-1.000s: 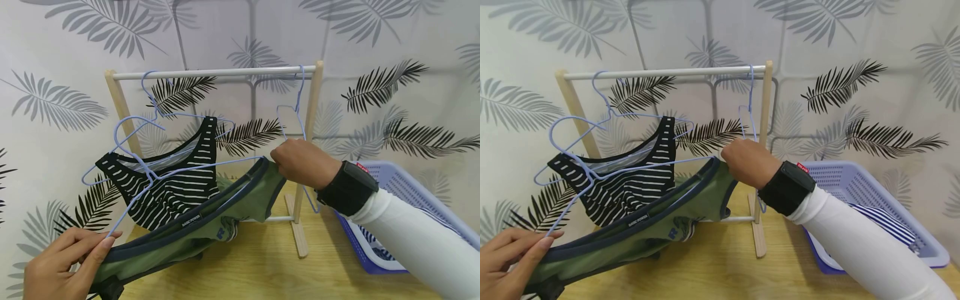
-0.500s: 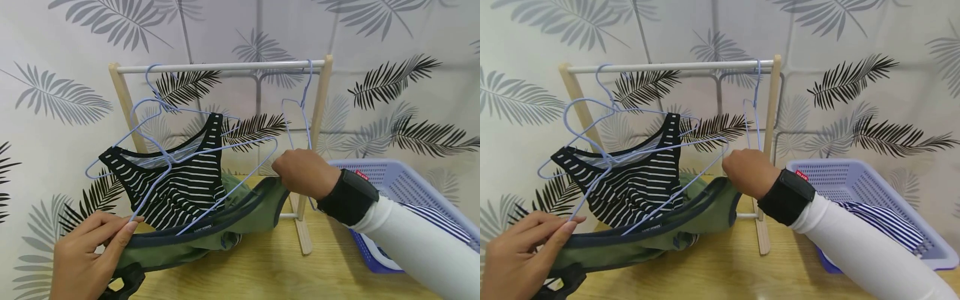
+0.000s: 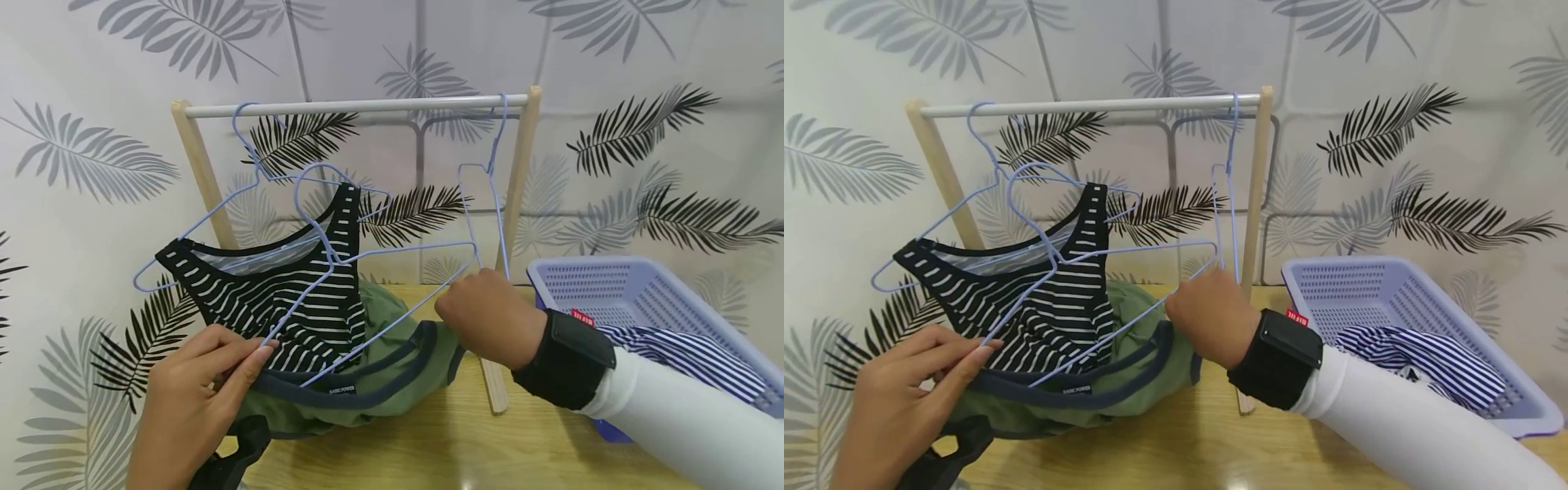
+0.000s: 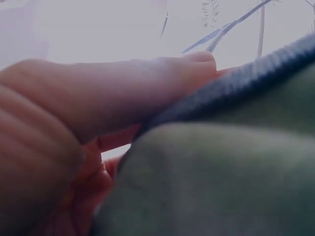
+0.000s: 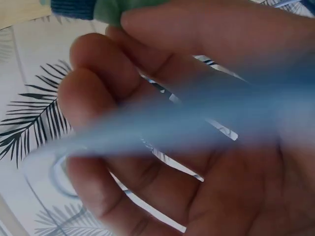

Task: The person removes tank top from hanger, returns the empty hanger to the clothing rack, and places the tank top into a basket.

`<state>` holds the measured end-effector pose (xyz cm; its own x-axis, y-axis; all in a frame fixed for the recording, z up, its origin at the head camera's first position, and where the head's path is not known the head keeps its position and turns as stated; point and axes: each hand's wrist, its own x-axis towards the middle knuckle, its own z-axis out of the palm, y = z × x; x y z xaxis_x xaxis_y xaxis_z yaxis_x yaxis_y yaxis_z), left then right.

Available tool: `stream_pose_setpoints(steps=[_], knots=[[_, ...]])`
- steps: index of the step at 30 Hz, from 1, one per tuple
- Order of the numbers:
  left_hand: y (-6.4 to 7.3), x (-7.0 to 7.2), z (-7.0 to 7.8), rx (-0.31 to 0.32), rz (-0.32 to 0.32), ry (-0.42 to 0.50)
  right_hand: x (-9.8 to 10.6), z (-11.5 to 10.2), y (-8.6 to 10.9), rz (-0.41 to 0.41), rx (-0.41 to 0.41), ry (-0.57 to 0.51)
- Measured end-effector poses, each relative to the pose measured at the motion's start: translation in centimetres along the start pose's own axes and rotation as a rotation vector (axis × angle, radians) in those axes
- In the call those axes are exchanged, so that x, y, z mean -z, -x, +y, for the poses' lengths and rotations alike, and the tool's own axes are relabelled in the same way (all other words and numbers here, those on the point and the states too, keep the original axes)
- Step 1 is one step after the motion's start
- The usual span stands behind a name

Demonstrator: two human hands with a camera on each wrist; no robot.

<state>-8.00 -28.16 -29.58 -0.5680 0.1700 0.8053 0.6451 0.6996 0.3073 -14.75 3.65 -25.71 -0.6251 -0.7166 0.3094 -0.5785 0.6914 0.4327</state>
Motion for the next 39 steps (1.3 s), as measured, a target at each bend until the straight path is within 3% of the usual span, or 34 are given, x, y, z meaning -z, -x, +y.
stream_pose_setpoints(steps=[8,20,29,39], knots=[[-0.4,-0.8,0.7,-0.033,-0.051,0.015,0.0,-1.0,0.7,0.068,0.027,0.048],[-0.6,-1.0,1.0,-0.054,-0.048,-0.038,-0.6,-2.9,2.3,-0.031,0.023,0.059],[-0.7,-1.4,1.2,-0.051,-0.061,-0.048,-1.9,-4.3,3.7,-0.012,0.063,0.034],[-0.8,-1.9,1.3,-0.041,-0.085,-0.037,-4.8,-4.8,5.2,0.013,0.027,-0.040]])
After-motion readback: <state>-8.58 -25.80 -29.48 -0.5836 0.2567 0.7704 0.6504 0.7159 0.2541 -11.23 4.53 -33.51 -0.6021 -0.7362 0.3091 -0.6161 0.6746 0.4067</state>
